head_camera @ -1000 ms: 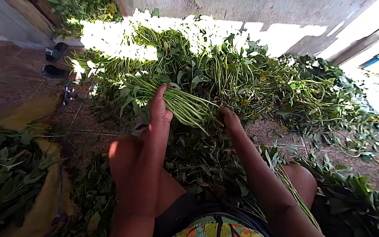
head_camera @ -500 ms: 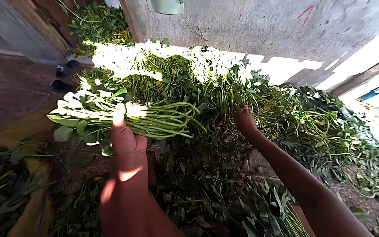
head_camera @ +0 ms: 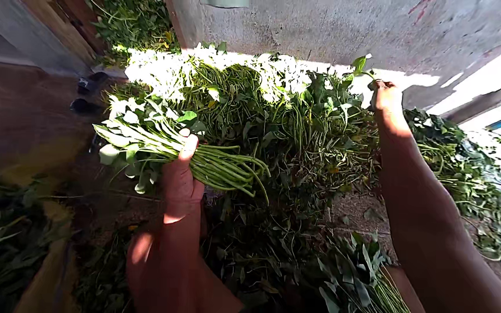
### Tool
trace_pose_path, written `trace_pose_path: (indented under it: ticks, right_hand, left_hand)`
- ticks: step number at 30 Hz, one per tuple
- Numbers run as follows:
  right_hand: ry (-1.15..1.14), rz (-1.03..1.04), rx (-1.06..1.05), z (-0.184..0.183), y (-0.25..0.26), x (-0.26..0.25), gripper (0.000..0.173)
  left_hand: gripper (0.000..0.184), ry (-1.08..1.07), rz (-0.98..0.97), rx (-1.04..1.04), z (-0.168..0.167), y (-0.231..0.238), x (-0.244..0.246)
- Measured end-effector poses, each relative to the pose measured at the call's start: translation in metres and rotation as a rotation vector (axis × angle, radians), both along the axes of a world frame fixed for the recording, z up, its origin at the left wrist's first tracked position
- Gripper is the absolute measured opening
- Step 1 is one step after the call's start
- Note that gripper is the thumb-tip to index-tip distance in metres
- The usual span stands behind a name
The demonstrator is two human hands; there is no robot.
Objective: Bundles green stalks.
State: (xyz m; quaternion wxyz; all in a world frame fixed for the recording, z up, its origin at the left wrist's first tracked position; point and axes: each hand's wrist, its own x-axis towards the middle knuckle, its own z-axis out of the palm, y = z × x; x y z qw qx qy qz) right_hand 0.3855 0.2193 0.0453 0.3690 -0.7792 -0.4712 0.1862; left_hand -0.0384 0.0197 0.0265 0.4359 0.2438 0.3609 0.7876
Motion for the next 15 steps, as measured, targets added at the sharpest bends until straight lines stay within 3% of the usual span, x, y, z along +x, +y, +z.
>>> trace_pose_path:
  ticks: [4,7,10,12,15]
  right_hand:
    - [-0.036,0.047,0.116,0.022,-0.011,0.003,0.051]
    - [0.161,0.129,0.228,0.021,-0.031,-0.016,0.041]
    - [0.604,0.293,0.207,-0.01,-0.064,-0.042,0.022]
    - [0.686,0.392,0.178,-0.034,-0.091,-0.069,0.019]
    - [0.683,0.434,0.103,-0.064,-0.141,-0.117,0.029]
  left_hand:
    - [0.019,-0.014,-0.071,-0.12,-0.001,-0.001,0.01]
    - [0.016,-0.023,-0.168,-0.131,-0.008,-0.001,0.018]
    - [0.014,-0.014,-0.227,-0.142,-0.02,0.001,0.026]
    - [0.014,0.029,-0.237,-0.187,-0.025,0.002,0.031]
    - [0.02,0.119,-0.236,-0.275,-0.032,0.006,0.036]
